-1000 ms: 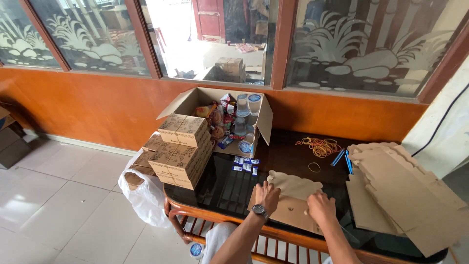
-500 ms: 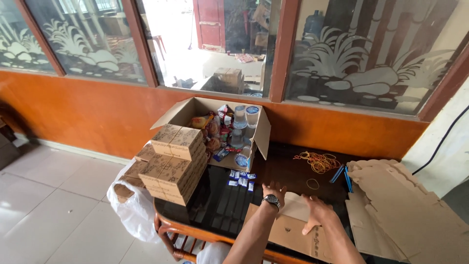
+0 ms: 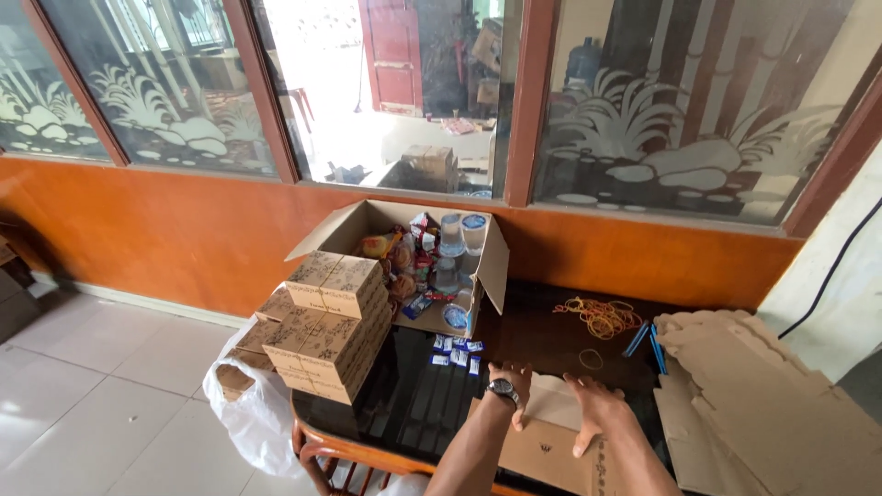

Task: Folding flat cardboard templates into small rectangular boxes on a table.

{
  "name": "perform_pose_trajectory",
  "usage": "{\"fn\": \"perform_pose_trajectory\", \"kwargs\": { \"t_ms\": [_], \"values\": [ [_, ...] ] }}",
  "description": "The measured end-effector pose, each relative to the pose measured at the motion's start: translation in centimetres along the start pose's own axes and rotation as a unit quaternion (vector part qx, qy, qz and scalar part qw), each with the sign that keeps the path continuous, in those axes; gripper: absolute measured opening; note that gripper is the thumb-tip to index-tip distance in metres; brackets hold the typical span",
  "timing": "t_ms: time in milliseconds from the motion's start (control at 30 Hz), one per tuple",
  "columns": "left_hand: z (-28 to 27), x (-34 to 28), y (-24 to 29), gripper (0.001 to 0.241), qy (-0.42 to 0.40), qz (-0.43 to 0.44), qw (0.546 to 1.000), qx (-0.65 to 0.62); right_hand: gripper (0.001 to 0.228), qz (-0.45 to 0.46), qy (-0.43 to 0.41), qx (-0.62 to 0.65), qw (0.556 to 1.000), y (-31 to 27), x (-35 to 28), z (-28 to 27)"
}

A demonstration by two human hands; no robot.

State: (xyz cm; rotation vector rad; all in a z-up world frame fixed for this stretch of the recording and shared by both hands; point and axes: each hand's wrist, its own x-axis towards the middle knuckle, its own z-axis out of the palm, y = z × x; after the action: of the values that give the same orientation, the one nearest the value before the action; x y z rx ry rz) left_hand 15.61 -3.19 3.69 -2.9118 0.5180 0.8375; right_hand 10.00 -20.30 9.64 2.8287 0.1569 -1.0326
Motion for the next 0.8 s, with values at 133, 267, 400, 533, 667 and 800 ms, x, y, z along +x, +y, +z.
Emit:
{"fn": "perform_pose_trajectory", "kwargs": {
  "t_ms": [133,267,400,533,667,800],
  "values": [
    [-0.5,-0.3,0.8,0.159,0.003,0.003,1.000,0.020,0.162,0.004,0.028,-0.016,0.999,-0.5,-0.9,0.0],
    [-1.3,-0.3,0.7,0.161,-0.011,0.003,1.000,-0.006,0.157,0.010,0.005,0.026,1.000,-0.9,-3.3,-1.3],
    [-0.1,2.3,0.5,0.146,-0.007,0.003,0.999,0.034,0.156,-0.012,0.010,0.023,1.000,0.4,-2.1,-0.4],
    [-1.3,0.2,0.7,0.168,-0.031,0.000,0.999,0.038,0.155,-0.012,-0.017,0.001,1.000,-0.3,-3.0,-2.0],
    [-1.8,-0.7,0.2,0.167,-0.013,0.018,0.999,0.023,0.146,-0.007,-0.072,0.038,0.997,-0.6,-4.2,-3.2],
    [-1.0,0.8,0.0,0.170,-0.042,0.021,0.999,0.022,0.153,-0.028,-0.017,0.013,0.999,0.4,-2.3,-1.1]
  ]
}}
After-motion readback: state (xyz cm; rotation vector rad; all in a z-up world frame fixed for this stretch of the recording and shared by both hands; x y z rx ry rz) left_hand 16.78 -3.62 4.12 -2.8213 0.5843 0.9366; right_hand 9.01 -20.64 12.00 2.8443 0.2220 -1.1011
